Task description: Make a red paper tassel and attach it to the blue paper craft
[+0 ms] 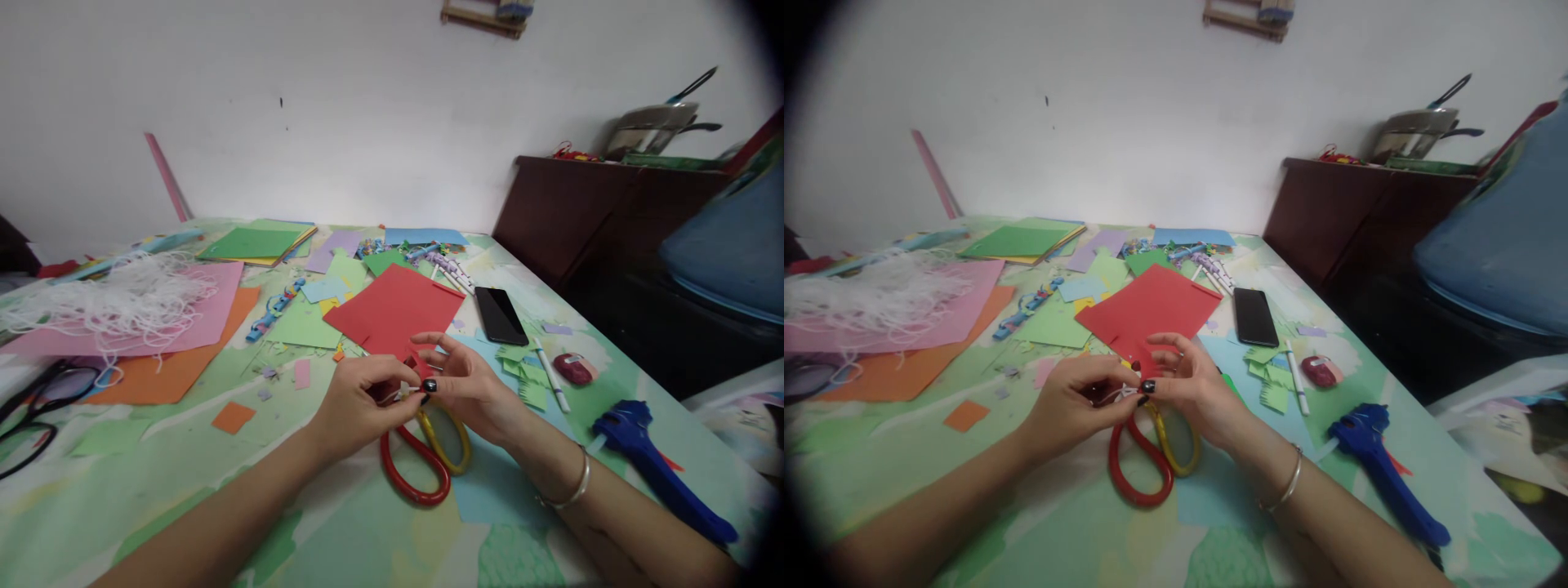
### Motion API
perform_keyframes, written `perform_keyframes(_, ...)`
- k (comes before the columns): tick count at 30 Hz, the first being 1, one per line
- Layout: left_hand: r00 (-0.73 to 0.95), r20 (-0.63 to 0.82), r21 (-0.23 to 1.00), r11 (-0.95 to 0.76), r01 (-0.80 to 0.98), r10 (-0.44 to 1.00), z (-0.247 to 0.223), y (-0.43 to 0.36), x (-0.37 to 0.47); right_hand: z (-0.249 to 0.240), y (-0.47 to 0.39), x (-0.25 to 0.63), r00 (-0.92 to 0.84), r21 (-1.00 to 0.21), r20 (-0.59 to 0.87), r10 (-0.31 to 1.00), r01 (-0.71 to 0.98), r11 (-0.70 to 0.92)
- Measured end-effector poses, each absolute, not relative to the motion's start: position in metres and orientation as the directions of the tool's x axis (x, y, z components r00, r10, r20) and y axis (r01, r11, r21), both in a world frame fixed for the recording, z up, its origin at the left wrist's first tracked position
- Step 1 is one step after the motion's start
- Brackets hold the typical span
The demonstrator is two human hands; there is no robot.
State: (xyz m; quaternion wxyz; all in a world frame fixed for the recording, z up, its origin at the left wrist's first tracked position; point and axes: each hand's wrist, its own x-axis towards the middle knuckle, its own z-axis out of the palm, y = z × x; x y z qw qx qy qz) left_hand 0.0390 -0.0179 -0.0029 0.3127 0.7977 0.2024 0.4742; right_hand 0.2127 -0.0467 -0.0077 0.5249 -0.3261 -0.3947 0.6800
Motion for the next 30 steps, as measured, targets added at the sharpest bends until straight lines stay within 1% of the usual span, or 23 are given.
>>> perform_keyframes(5,0.472,0.600,0.717,-0.696,0.040,0.646,-0.0043,-0.0176,0.0388,-0.0044,-0.0467,0.2113,-0.202,-0.889,0.009,0.979,-0.449,-0.085)
perform_keyframes(9,0.473,0.586,0.725,-0.686,0.057,0.658,-0.0042,-0.0166,0.0380,-0.0041,-0.0464,0.2110,-0.198,-0.912,0.060,0.978,-0.409,-0.027)
perform_keyframes(20,0.489,0.538,0.750,-0.655,0.093,0.686,-0.0071,-0.0109,0.0341,-0.0072,-0.0437,0.2179,-0.227,-0.952,0.013,0.974,-0.300,-0.057)
perform_keyframes(25,0.481,0.560,0.733,-0.674,0.093,0.675,-0.0079,-0.0096,0.0327,-0.0093,-0.0424,0.2193,-0.238,-0.956,0.018,0.971,-0.289,-0.053)
perform_keyframes(30,0.468,0.573,0.708,-0.694,0.131,0.673,-0.0066,-0.0101,0.0327,-0.0097,-0.0417,0.2169,-0.231,-0.951,0.034,0.972,-0.308,-0.040)
